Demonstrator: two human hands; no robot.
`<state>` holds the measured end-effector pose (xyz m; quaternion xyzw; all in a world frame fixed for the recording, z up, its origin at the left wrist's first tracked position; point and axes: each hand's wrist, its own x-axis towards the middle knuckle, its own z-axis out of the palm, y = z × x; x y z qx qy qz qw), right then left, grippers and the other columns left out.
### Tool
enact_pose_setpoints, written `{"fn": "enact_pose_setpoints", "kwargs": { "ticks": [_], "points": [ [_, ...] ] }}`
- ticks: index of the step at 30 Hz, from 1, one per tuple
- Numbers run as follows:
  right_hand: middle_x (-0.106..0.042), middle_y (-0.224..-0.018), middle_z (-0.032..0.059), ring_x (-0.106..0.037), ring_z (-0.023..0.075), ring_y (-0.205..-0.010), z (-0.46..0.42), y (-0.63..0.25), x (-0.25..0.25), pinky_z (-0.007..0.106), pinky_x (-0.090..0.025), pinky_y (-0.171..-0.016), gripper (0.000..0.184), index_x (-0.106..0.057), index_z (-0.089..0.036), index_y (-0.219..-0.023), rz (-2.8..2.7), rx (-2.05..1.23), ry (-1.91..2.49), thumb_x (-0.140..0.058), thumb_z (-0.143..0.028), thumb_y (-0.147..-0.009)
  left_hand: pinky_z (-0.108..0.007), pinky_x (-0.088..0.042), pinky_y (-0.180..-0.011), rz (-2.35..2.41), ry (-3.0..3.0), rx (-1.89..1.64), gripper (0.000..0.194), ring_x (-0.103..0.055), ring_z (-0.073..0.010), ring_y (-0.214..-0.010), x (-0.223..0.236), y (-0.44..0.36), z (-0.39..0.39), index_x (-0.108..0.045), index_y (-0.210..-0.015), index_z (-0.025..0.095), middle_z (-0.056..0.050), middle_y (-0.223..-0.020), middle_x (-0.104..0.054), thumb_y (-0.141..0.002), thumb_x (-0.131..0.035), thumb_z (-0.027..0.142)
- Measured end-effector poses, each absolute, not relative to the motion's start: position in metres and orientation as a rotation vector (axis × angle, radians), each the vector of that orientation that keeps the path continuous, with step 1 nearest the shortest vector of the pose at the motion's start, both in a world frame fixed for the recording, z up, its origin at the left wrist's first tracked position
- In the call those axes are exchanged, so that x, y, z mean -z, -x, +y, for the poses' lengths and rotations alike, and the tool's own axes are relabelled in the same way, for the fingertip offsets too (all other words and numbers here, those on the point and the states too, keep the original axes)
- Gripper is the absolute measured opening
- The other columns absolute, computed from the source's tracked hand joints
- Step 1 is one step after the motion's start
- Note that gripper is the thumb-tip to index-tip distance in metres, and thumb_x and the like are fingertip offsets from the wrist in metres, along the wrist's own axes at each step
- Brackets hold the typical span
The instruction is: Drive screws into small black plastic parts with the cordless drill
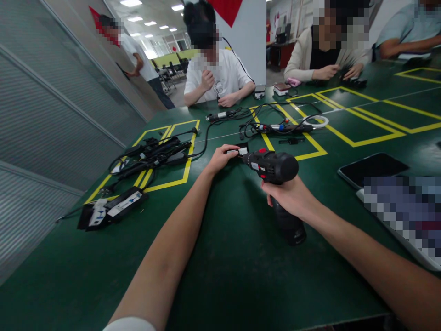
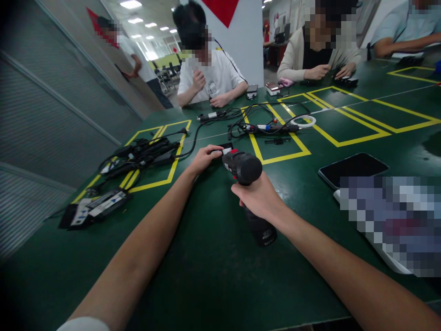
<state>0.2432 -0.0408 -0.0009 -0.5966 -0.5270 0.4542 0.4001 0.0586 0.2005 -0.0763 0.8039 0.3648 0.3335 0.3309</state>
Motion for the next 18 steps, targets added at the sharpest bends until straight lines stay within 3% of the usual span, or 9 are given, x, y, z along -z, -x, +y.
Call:
{"fn": "enact_pose_setpoints", "kwargs": {
  "ticks": [11, 18],
  "points": [
    [-0.059, -0.052, 0.0030, -0.056, 0.0143, -0.047, -0.0409, -0.2433, 0.0009, 0.026, -0.040, -0.047, 0.012, -0.061, -0.016, -0.067, -1.358, -1.117, 1.514, -0.056, -0.025, -0.075, -0.037, -0.041, -0.099, 0.962, -2.078, -0.853, 0.036, -0.057, -0.0223, -0.106, 0.0757, -0.0587, 0.2013, -0.069, -0.106, 0.021, -0.006, -0.113, -0.065, -0.077, -0.062, 0.040],
    [-0.060, -0.053, 0.0028, -0.056, 0.0142, -0.047, -0.0415, -0.2438, 0.0004, 0.026, -0.040, -0.047, 0.013, -0.063, -0.016, -0.072, -1.345, -1.129, 1.511, -0.056, -0.026, -0.075, -0.037, -0.040, -0.099, 0.960, -2.078, -0.875, 0.035, -0.058, -0.0217, -0.105, 0.0755, -0.0595, 0.2004, -0.070, -0.106, 0.020, -0.006, -0.111, -0.066, -0.077, -0.062, 0.040]
  ]
}}
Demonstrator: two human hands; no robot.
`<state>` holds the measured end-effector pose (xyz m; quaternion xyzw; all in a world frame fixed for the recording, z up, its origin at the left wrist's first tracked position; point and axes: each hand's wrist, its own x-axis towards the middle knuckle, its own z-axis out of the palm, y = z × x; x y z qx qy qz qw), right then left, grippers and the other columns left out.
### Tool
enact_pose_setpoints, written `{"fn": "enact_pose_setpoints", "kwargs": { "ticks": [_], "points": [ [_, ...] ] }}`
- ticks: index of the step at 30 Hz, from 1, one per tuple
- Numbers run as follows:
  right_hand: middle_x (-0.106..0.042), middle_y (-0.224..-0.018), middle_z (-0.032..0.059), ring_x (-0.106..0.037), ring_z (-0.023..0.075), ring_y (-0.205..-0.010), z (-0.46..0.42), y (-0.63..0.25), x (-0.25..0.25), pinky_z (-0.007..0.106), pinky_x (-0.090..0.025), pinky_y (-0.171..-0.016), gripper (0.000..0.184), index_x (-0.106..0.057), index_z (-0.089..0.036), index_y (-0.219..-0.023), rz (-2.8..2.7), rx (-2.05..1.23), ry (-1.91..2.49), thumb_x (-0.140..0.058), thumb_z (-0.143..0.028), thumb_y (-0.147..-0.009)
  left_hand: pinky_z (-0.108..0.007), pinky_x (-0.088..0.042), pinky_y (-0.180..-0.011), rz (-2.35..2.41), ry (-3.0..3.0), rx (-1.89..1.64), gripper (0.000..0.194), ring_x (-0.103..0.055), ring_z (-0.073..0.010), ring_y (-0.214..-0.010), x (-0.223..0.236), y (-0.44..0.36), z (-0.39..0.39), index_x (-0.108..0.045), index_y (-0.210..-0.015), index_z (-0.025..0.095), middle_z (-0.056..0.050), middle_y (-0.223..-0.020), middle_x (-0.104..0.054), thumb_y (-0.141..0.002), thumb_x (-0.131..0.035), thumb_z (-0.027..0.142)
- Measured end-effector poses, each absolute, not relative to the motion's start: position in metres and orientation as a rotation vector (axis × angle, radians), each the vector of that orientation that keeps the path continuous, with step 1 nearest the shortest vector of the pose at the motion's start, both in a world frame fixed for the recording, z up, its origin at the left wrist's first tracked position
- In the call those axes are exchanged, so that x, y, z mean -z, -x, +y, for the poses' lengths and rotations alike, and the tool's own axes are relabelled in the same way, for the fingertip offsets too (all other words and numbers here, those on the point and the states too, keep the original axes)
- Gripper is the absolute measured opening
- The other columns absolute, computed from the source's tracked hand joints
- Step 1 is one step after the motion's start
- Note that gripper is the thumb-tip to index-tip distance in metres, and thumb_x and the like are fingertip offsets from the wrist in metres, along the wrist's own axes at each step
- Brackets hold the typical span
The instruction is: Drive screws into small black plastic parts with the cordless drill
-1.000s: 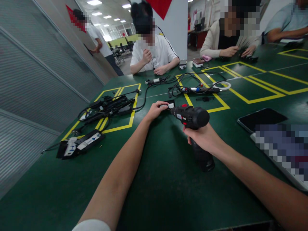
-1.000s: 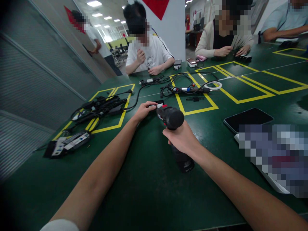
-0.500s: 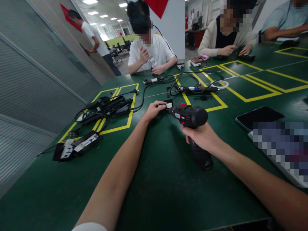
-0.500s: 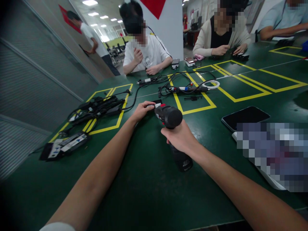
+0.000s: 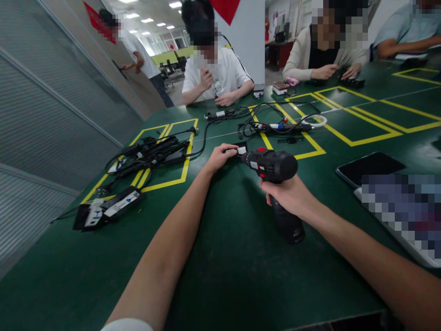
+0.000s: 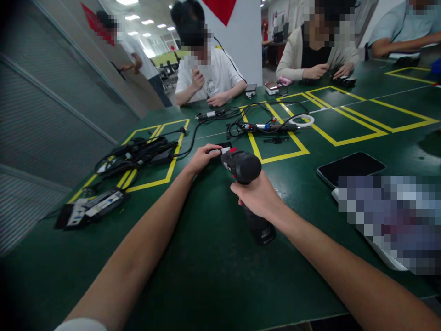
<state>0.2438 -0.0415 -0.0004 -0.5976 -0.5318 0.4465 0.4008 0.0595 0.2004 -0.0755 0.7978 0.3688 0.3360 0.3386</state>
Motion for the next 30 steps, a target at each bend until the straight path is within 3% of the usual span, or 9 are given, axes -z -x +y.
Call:
{"fn": "enact_pose_setpoints", "kwargs": {
  "ticks": [30],
  "points": [
    [-0.060, -0.054, 0.0041, -0.056, 0.0148, -0.048, -0.0413, -0.2451, 0.0027, 0.027, -0.040, -0.046, 0.014, -0.062, -0.016, -0.069, -1.351, -1.124, 1.516, -0.056, -0.027, -0.076, -0.037, -0.041, -0.098, 0.967, -2.057, -0.871, 0.037, -0.058, -0.0213, -0.102, 0.0741, -0.0607, 0.1978, -0.069, -0.106, 0.020, -0.006, -0.111, -0.065, -0.077, -0.062, 0.041]
  ]
}}
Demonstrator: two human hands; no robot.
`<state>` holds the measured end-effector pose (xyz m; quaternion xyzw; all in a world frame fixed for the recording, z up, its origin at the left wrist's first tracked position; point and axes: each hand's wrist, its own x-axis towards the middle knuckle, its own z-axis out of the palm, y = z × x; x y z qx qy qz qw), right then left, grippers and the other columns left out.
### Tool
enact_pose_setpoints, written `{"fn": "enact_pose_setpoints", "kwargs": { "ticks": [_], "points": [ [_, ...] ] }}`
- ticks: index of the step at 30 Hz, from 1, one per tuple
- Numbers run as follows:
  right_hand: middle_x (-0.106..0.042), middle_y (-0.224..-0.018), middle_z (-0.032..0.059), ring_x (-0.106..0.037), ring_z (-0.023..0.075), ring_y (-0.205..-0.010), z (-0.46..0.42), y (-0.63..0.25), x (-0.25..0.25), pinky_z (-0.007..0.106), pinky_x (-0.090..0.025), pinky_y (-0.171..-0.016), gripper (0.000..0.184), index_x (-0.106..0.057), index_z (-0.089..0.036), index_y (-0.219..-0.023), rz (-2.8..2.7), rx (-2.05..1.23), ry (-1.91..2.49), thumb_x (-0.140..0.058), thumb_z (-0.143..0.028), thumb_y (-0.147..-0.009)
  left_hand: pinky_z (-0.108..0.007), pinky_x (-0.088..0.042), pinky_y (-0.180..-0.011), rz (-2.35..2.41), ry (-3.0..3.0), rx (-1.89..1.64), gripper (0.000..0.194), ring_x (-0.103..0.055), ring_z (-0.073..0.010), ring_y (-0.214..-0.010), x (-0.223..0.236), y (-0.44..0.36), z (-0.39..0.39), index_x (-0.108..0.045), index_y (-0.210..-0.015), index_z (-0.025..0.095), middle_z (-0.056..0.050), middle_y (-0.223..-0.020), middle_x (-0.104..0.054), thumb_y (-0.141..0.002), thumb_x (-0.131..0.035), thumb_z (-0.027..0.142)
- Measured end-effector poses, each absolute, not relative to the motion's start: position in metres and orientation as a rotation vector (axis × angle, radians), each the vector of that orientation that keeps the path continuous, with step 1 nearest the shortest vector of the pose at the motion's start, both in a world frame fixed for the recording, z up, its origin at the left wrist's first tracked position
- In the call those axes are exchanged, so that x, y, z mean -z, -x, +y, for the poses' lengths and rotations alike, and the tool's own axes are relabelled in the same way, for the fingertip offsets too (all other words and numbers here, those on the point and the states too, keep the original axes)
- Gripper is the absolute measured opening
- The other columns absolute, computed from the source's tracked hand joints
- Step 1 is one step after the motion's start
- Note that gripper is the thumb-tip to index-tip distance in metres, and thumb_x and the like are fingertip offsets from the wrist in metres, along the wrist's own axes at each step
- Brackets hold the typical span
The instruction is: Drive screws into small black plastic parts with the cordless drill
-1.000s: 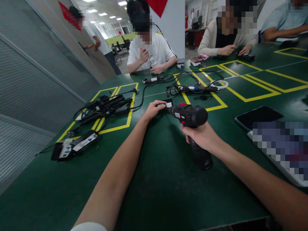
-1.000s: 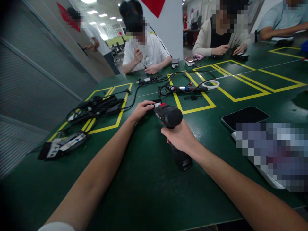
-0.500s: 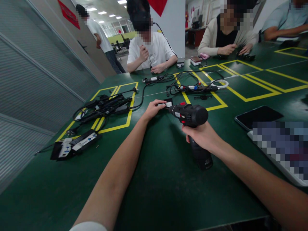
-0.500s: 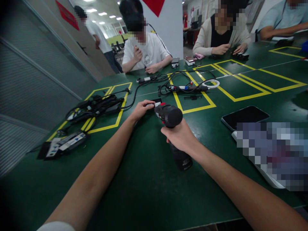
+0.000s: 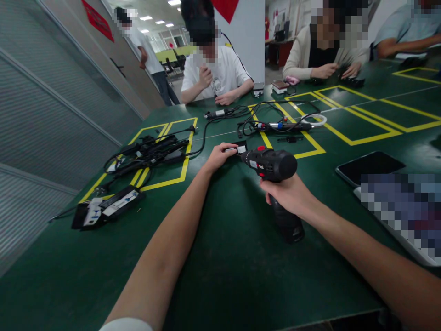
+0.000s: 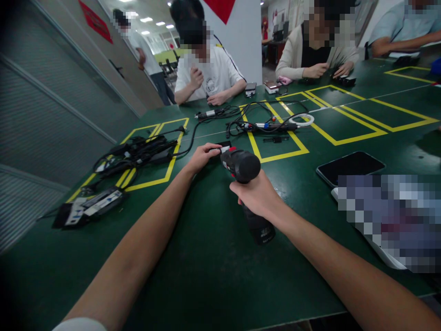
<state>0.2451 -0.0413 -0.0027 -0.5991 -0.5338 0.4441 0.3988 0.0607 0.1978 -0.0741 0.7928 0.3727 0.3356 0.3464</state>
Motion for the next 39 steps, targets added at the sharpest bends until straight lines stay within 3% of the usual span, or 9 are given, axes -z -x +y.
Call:
{"fn": "enact_pose_setpoints", "kwargs": {
  "ticks": [17, 39],
  "points": [
    [-0.059, -0.052, 0.0019, -0.057, 0.0151, -0.048, -0.0399, -0.2454, -0.0008, 0.027, -0.041, -0.048, 0.013, -0.063, -0.017, -0.080, -1.322, -1.183, 1.502, -0.056, -0.025, -0.074, -0.036, -0.041, -0.098, 0.971, -2.024, -0.869, 0.036, -0.057, -0.0214, -0.104, 0.0747, -0.0613, 0.1978, -0.069, -0.106, 0.020, -0.006, -0.111, -0.065, -0.076, -0.062, 0.040],
    [-0.060, -0.053, 0.0035, -0.057, 0.0157, -0.048, -0.0393, -0.2459, 0.0013, 0.028, -0.040, -0.046, 0.012, -0.063, -0.016, -0.074, -1.323, -1.158, 1.501, -0.055, -0.025, -0.073, -0.037, -0.040, -0.099, 0.942, -2.067, -0.870, 0.036, -0.057, -0.0219, -0.105, 0.0770, -0.0577, 0.2022, -0.069, -0.107, 0.021, -0.006, -0.111, -0.064, -0.077, -0.062, 0.040]
  ]
}}
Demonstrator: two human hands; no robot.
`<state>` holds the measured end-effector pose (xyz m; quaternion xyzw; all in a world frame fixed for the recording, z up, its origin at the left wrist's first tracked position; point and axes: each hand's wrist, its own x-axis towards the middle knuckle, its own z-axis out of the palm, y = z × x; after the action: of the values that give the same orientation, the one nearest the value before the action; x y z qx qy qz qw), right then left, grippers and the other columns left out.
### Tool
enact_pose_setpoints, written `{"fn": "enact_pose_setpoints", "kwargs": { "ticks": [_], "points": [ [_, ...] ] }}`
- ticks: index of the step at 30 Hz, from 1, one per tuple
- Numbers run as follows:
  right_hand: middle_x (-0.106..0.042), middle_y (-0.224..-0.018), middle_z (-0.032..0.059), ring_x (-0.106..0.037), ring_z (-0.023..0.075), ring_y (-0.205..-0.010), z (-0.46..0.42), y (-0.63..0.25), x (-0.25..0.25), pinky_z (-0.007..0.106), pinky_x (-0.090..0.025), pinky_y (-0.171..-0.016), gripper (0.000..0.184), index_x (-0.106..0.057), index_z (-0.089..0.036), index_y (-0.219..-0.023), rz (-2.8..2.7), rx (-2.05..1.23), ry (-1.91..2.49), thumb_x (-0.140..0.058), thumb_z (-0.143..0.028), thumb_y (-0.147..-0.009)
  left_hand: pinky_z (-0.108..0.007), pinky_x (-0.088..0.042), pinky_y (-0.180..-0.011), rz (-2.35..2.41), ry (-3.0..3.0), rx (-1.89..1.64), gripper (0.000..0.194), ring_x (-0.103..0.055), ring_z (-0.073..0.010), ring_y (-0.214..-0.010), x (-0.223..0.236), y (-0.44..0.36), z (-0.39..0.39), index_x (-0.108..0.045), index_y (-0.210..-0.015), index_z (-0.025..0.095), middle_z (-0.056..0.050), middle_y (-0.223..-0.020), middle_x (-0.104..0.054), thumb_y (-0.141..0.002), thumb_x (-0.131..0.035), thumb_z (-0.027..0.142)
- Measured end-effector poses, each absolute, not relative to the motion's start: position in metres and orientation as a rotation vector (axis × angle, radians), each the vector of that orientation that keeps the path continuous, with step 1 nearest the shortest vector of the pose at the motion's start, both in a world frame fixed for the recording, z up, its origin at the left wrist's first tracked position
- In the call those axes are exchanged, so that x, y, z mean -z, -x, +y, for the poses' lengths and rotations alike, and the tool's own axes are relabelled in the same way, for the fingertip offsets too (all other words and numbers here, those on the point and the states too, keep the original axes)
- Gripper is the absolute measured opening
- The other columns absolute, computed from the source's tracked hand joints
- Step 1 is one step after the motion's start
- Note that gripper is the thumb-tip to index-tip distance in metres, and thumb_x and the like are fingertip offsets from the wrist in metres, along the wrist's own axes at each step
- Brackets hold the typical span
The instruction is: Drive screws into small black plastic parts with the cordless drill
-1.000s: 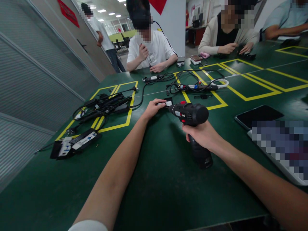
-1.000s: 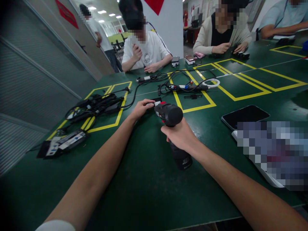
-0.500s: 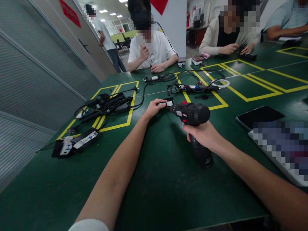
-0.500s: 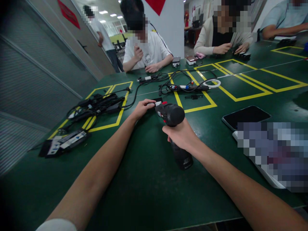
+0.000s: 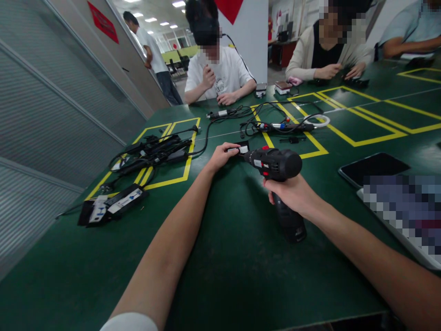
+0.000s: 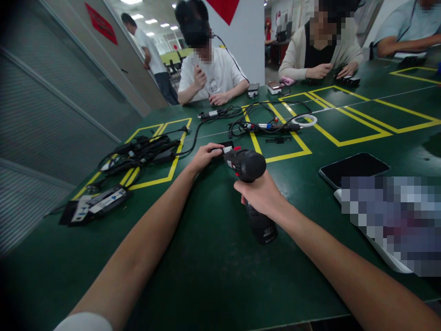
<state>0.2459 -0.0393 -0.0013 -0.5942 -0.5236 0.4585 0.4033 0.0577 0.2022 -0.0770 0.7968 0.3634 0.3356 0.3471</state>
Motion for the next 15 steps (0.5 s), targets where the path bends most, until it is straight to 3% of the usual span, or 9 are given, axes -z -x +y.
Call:
{"fn": "enact_pose_setpoints", "kwargs": {
  "ticks": [15],
  "points": [
    [-0.061, -0.057, 0.0035, -0.056, 0.0149, -0.047, -0.0421, -0.2436, -0.0046, 0.026, -0.039, -0.045, 0.011, -0.062, -0.015, -0.077, -1.289, -1.165, 1.484, -0.055, -0.021, -0.072, -0.037, -0.041, -0.098, 0.959, -2.077, -0.840, 0.036, -0.057, -0.0215, -0.103, 0.0758, -0.0583, 0.2033, -0.069, -0.107, 0.020, -0.006, -0.113, -0.064, -0.077, -0.061, 0.039]
  ]
}}
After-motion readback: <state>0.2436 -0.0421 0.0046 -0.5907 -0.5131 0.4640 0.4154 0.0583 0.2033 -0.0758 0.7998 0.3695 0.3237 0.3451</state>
